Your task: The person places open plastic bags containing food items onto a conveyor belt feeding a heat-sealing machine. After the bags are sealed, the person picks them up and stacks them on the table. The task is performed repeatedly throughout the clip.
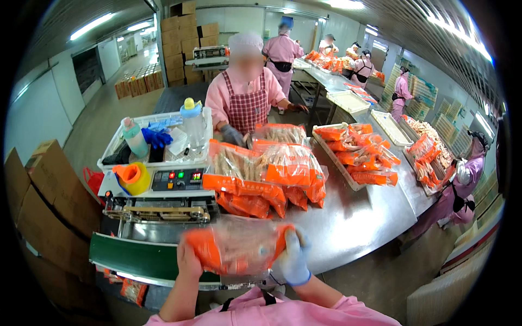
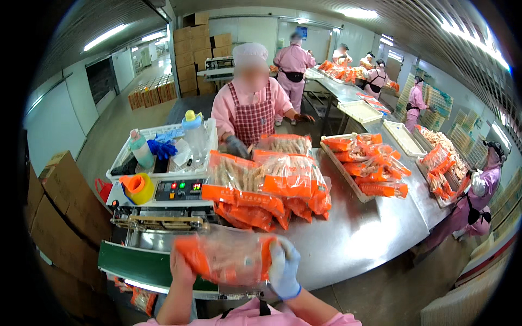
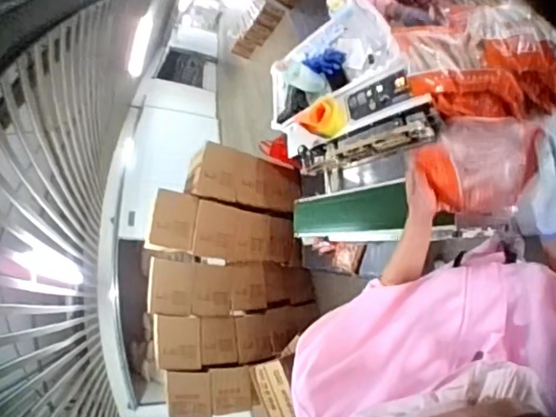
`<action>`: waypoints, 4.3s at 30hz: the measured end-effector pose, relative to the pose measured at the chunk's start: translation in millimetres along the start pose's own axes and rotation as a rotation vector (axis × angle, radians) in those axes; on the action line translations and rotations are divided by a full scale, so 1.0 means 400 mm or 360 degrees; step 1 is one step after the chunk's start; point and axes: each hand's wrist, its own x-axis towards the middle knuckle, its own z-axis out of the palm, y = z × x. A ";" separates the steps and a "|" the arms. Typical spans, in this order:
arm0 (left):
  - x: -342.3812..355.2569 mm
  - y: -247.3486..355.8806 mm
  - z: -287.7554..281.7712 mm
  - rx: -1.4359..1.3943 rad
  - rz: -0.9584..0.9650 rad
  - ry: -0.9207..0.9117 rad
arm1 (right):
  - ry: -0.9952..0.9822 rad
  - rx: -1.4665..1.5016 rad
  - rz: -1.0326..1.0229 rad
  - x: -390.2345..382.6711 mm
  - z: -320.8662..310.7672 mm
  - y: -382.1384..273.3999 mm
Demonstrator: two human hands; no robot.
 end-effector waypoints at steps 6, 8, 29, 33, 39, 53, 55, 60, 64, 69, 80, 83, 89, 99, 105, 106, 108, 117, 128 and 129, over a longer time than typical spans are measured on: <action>0.018 0.033 -0.005 -0.0116 -0.0165 0.0430 | -0.0423 -0.0418 -0.0228 0.061 0.036 -0.070; -0.018 0.049 0.007 -0.0350 -0.0083 0.0355 | -0.0454 -0.0223 -0.0255 0.035 0.016 -0.057; 0.112 -0.333 -0.200 -0.0233 -0.1255 0.0837 | 0.0252 -0.0348 0.0515 0.265 -0.024 0.433; 0.102 -0.303 -0.261 -0.0069 -0.1126 0.0959 | -0.0019 -0.0482 0.0791 0.274 0.013 0.429; 0.115 -0.190 -0.335 0.0239 -0.1073 0.1008 | -0.0131 -0.0457 0.0946 0.219 0.089 0.508; 0.013 0.089 -0.543 0.0354 -0.0471 0.1102 | -0.0443 -0.1041 0.0158 0.199 0.169 0.558; -0.084 0.184 -0.512 0.0824 -0.0102 0.1248 | -0.0298 -0.1340 -0.0569 0.235 0.070 0.417; -0.323 0.260 -0.422 0.1347 0.0266 0.1370 | 0.0425 -0.1750 -0.1106 0.432 -0.308 0.328; -0.337 0.225 -0.322 0.1379 0.0166 0.1527 | -0.0261 -0.1868 -0.1250 0.496 -0.193 0.257; -0.241 0.178 -0.189 0.1304 0.0224 0.1271 | -0.0449 -0.2062 -0.1486 0.578 -0.085 0.323; -0.281 0.101 -0.142 0.1090 0.0062 0.1113 | -0.0626 -0.1656 -0.1616 0.665 -0.020 0.112; -0.269 0.091 -0.134 0.0994 0.0128 0.1068 | -0.0677 -0.1896 -0.1479 0.554 0.008 0.212; -0.277 0.107 -0.138 0.0918 -0.0208 0.0898 | -0.0014 -0.1941 -0.1375 0.594 -0.031 0.331; -0.230 0.110 -0.094 0.0899 -0.0383 0.0676 | 0.0121 -0.0782 -0.0990 0.526 0.101 -0.228; -0.002 0.243 0.127 0.0839 0.0450 0.0052 | -0.0125 -0.0205 -0.0525 0.318 0.193 -0.312; 0.007 0.234 0.143 0.0756 0.0458 0.0069 | -0.0093 -0.0040 -0.0448 0.315 0.170 -0.272; 0.016 0.192 0.153 0.0602 0.0467 0.0119 | -0.0126 0.0080 -0.0303 0.231 0.191 -0.215; -0.087 0.115 0.010 0.0596 0.0219 0.0005 | -0.0696 0.0066 -0.0075 0.031 0.105 0.008; -0.064 0.142 -0.013 -0.0016 -0.0083 0.0529 | -0.0575 -0.0432 -0.0081 0.044 0.104 -0.056; -0.059 0.148 -0.022 0.0106 -0.0116 0.0520 | -0.0602 -0.0452 -0.0162 0.046 0.112 -0.078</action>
